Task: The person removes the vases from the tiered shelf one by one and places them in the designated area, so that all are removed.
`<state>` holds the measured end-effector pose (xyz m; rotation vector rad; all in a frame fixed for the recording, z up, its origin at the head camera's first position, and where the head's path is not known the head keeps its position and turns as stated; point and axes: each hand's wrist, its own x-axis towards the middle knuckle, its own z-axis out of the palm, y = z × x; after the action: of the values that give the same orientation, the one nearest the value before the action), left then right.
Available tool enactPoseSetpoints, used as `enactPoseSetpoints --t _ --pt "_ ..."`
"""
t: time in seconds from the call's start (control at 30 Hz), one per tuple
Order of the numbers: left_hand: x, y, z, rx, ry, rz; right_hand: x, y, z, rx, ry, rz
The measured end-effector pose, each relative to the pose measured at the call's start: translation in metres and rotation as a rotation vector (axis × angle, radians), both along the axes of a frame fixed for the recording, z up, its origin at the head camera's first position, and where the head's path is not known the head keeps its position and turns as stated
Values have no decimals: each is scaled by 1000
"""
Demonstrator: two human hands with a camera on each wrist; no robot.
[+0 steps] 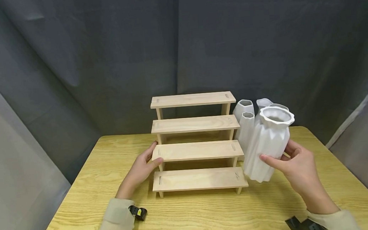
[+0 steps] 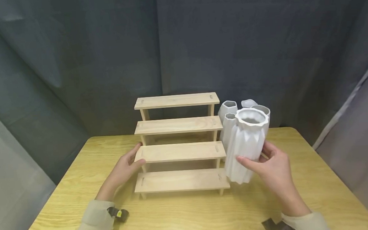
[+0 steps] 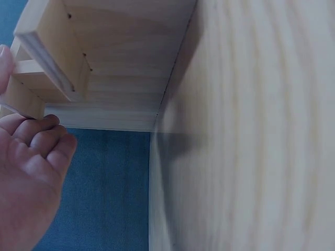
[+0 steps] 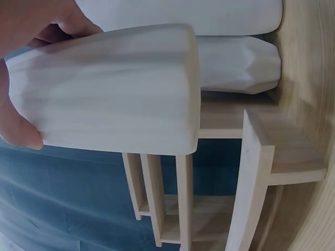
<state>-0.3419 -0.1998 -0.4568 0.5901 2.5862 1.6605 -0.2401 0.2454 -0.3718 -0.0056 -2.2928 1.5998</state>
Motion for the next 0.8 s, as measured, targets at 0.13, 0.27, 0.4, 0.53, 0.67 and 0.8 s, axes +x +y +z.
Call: enactPoseSetpoints --t 0.13,0.27,0.4,0.53,0.67,0.8 --pt "1 0 0 0 -1 -1 -2 2 -3 2 -17 -5" --pt "1 0 1 -11 -7 6 -6 4 -6 -8 -9 -14" --pt "1 0 2 -7 -9 9 -10 4 -10 -21 -1 -25" --pt "1 0 3 -10 2 5 -15 7 -16 -6 3 -39" --pt "1 0 3 -5 5 -3 -19 9 -22 10 2 -58" --pt "2 0 2 6 7 -10 -23 10 -27 17 -4 -71"
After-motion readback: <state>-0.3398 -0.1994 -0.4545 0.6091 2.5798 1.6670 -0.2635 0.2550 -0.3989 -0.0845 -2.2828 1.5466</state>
